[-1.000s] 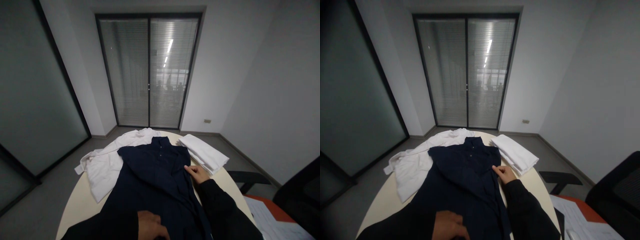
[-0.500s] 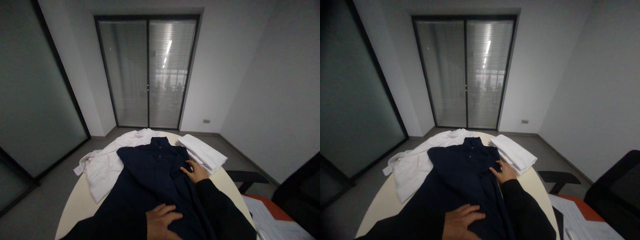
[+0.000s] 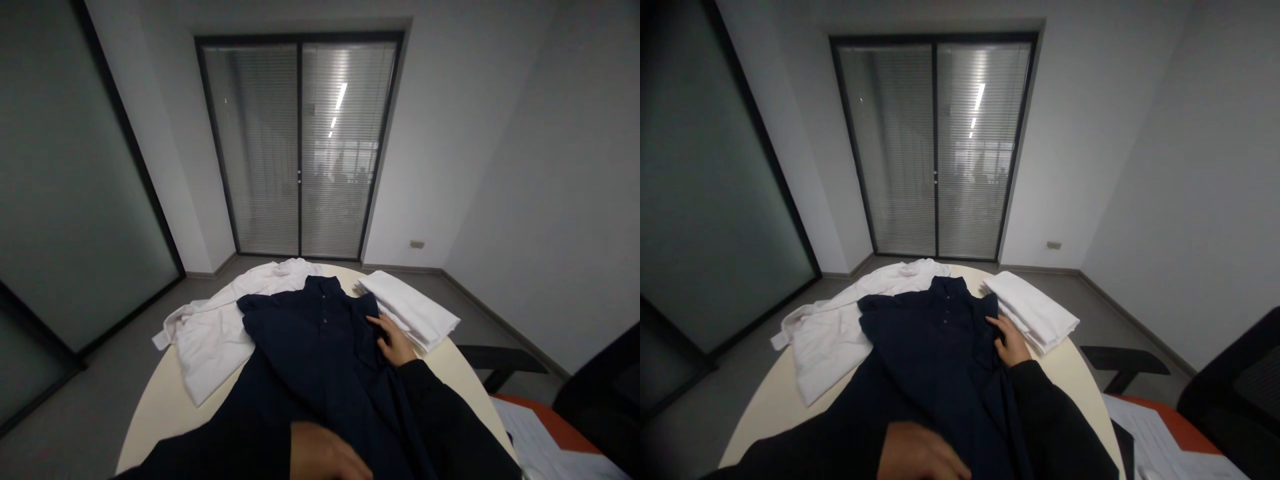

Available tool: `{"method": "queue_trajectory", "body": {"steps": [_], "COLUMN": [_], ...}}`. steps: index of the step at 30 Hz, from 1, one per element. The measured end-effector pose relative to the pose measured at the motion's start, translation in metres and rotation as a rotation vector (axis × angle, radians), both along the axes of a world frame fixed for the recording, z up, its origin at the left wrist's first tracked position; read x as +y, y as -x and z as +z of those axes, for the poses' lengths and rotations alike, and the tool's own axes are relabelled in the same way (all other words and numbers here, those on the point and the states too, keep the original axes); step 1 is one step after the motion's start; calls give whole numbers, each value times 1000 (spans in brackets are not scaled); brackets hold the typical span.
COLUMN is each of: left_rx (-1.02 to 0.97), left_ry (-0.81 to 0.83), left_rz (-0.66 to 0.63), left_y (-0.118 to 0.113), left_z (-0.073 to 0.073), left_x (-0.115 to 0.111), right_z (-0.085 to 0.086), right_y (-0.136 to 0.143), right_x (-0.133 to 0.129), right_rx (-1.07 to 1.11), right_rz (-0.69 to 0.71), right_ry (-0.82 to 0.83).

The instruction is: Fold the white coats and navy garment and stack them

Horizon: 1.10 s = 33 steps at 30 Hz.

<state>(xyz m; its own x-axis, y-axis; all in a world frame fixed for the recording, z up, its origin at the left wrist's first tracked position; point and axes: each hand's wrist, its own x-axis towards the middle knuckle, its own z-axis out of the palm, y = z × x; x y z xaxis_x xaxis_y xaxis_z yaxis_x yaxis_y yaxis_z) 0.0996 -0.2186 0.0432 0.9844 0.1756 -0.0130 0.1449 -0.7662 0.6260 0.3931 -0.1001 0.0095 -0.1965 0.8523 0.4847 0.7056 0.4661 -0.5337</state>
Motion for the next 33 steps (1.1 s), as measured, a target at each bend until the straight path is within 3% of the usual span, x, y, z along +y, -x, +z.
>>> {"method": "queue_trajectory", "body": {"steps": [1,3,5,8,10,14,21,25,33], "left_rx": [-39,-157,-152,59,201,281,198,85,-143], "left_ry": [-27,-229,-417,-518,-502,-478,-563,-569,-562], "left_rz": [70,428,767,1150,1300,1354,1281,1295,1468], "left_y": [5,21,41,73,89,102,97,100,115], "left_z": [13,37,54,60,54,43,43,46,55], "left_x": [14,49,92,153,183,210,217,231,266], "right_z": [-1,-5,-8,-9,-8,-7,-2,14,56], "right_y": [0,1,2,1,0,0,4,12,14], "right_x": [0,0,0,1,2,2,4,11,45], "right_rx": [-13,-23,-20,-22,-38,-74,-176,-293,-426], "right_rz": [19,30,17,-7,-8,28,11,2,-43], "right_ry": [19,55,72,59,40,9,26,2,-58]}}
